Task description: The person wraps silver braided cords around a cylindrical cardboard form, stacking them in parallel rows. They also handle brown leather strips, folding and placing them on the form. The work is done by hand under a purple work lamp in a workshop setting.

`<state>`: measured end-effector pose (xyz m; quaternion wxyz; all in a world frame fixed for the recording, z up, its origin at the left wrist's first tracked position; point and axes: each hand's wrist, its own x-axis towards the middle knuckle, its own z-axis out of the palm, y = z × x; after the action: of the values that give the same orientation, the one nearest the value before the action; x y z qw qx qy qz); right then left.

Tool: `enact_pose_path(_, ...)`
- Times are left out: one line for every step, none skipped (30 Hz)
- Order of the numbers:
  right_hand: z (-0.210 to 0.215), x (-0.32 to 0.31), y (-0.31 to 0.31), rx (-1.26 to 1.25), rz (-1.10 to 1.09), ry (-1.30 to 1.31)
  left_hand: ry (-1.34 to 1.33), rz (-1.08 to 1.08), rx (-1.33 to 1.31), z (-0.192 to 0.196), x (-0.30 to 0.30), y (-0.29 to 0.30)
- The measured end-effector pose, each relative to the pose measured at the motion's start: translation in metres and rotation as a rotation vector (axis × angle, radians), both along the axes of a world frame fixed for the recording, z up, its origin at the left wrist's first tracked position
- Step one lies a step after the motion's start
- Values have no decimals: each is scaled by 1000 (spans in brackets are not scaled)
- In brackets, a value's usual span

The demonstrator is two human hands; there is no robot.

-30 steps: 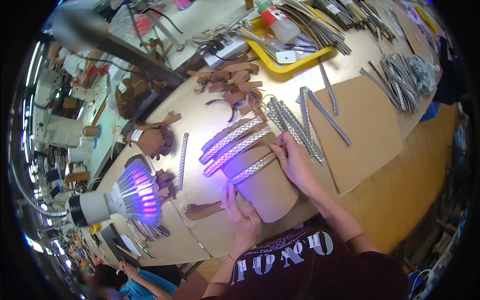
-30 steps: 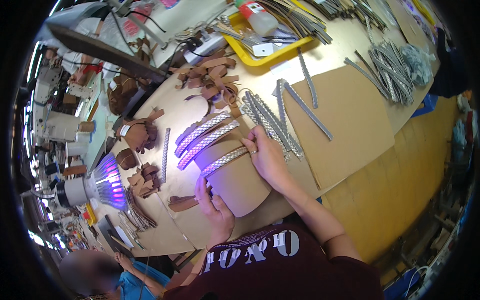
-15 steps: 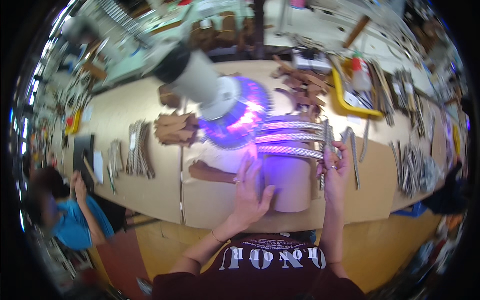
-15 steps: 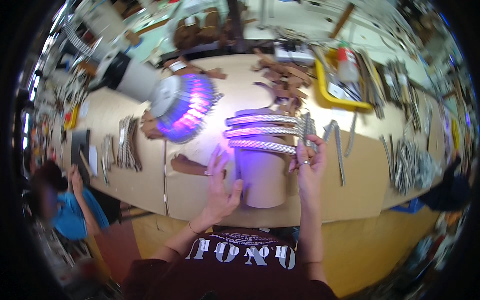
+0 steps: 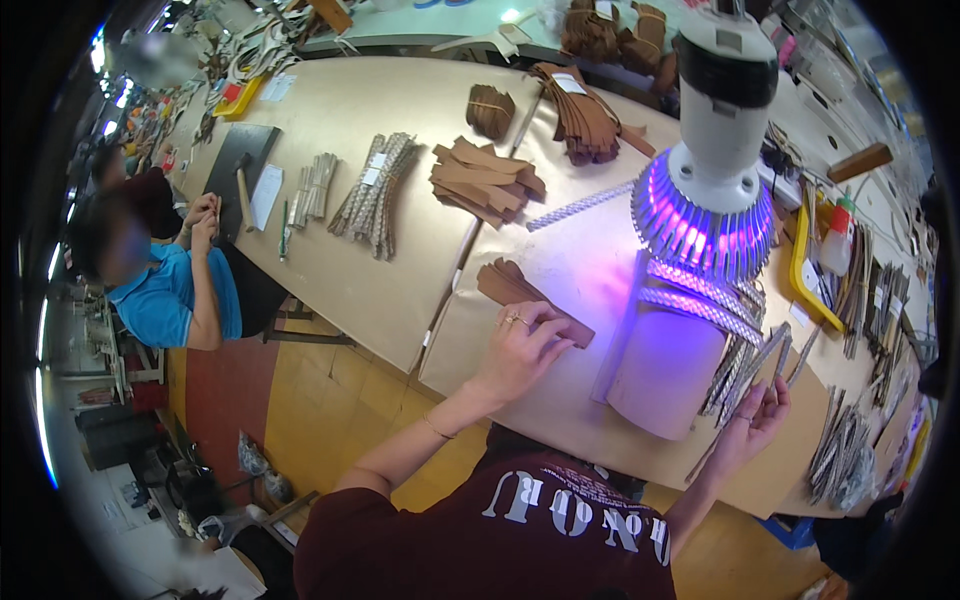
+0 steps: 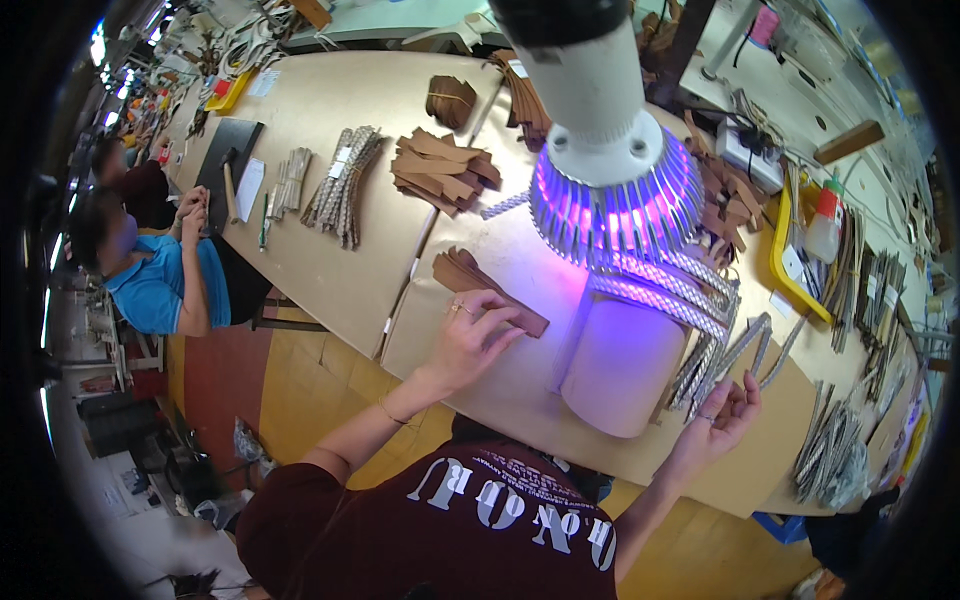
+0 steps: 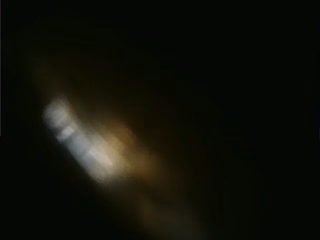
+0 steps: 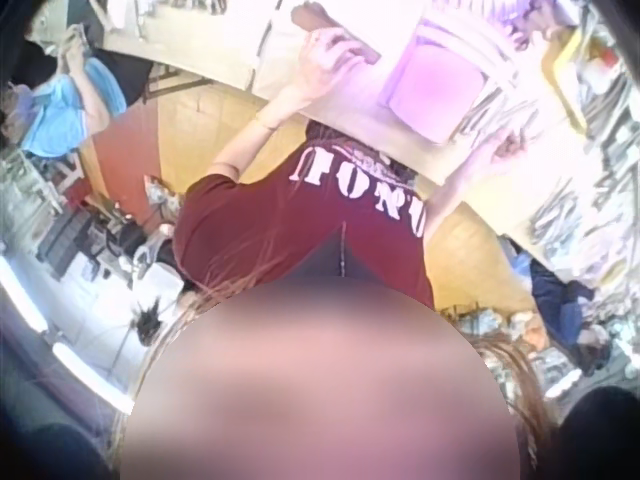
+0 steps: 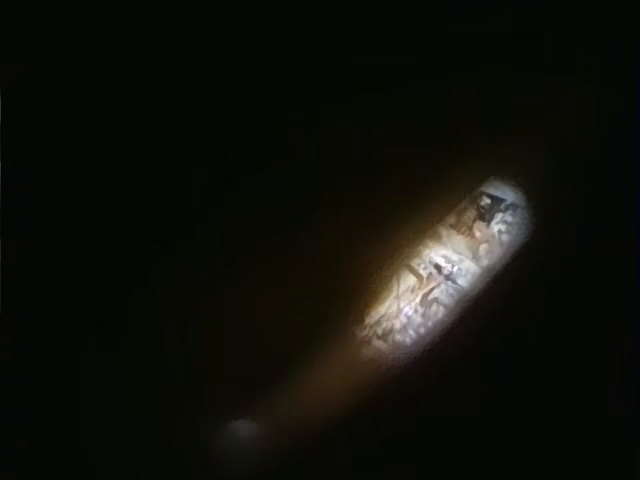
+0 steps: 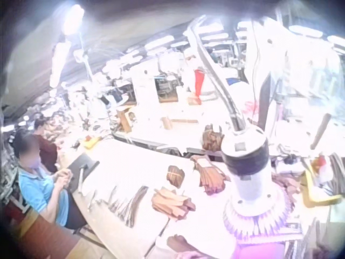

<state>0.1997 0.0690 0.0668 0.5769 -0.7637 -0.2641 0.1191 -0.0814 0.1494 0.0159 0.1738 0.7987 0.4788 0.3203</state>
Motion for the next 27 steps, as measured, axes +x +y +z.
enact_pose_path(4, -3, -3, 32, 72, -28, 9, -32, 5, -3, 1, -1)
enact_pose_path(9, -7, -1, 44, 106, -26, 15, -63, 5, -4, 4, -1)
enact_pose_path(14, -13, -1, 57, 138, -24, 43, -72, 15, -5, 7, 0)
enact_pose_path(23, -19, -1, 22, 183, -73, 66, -79, 20, -6, 11, 1)
enact_pose_path(31, -25, 0, -11, 229, -121, 89, -83, 28, -6, 14, 2)
enact_pose_path(39, -31, 1, -50, 274, -173, 89, -85, 20, -4, 16, 3)
enact_pose_path(46, -39, 4, -11, 305, -190, 89, -86, 14, -3, 16, 4)
enact_pose_path(54, -43, 6, -54, 398, -236, 86, -84, 8, -1, 17, 6)
enact_pose_path(61, -48, 7, -98, 494, -279, 87, -88, -10, 2, 16, 7)
enact_pose_path(67, -52, 9, -140, 594, -312, 86, -91, -29, 4, 16, 8)
enact_pose_path(71, -57, 11, -155, 739, -450, 86, -86, -48, 6, 16, 8)
enact_pose_path(73, -61, 12, -167, 887, -582, 91, -100, -51, 7, 16, 10)
enact_pose_path(74, -66, 14, -196, 1040, -705, 95, -108, -54, 7, 17, 11)
enact_pose_path(71, -73, 15, -209, 1164, -726, 100, -118, -57, 8, 17, 13)
enact_pose_path(67, -81, 17, -241, 1293, -734, 115, -150, -56, 8, 17, 15)
enact_pose_path(62, -87, 18, -269, 1419, -737, 128, -182, -56, 8, 16, 17)
enact_pose_path(56, -92, 20, -326, 1439, -788, 138, -215, -63, 8, 14, 20)
enact_pose_path(50, -97, 21, -377, 1459, -835, 162, -252, -59, 9, 12, 23)
enact_pose_path(45, -101, 21, -428, 1481, -884, 181, -288, -60, 10, 10, 25)
enact_pose_path(40, -105, 21, -480, 1441, -968, 201, -321, -56, 10, 9, 29)
enact_pose_path(35, -109, 22, -532, 1401, -1052, 226, -351, -54, 11, 7, 31)
enact_pose_path(31, -112, 22, -582, 1358, -1137, 250, -380, -50, 12, 6, 34)
enact_pose_path(28, -115, 22, -589, 1348, -1132, 274, -405, -48, 13, 6, 36)
enact_pose_path(24, -118, 22, -596, 1337, -1126, 275, -414, -38, 13, 6, 37)
enact_pose_path(21, -120, 22, -588, 1317, -1126, 275, -419, -32, 12, 6, 38)
enact_pose_path(18, -122, 22, -603, 1310, -1126, 275, -424, -28, 11, 7, 38)
enact_pose_path(14, -124, 23, -602, 1292, -1134, 236, -401, -33, 8, 7, 39)
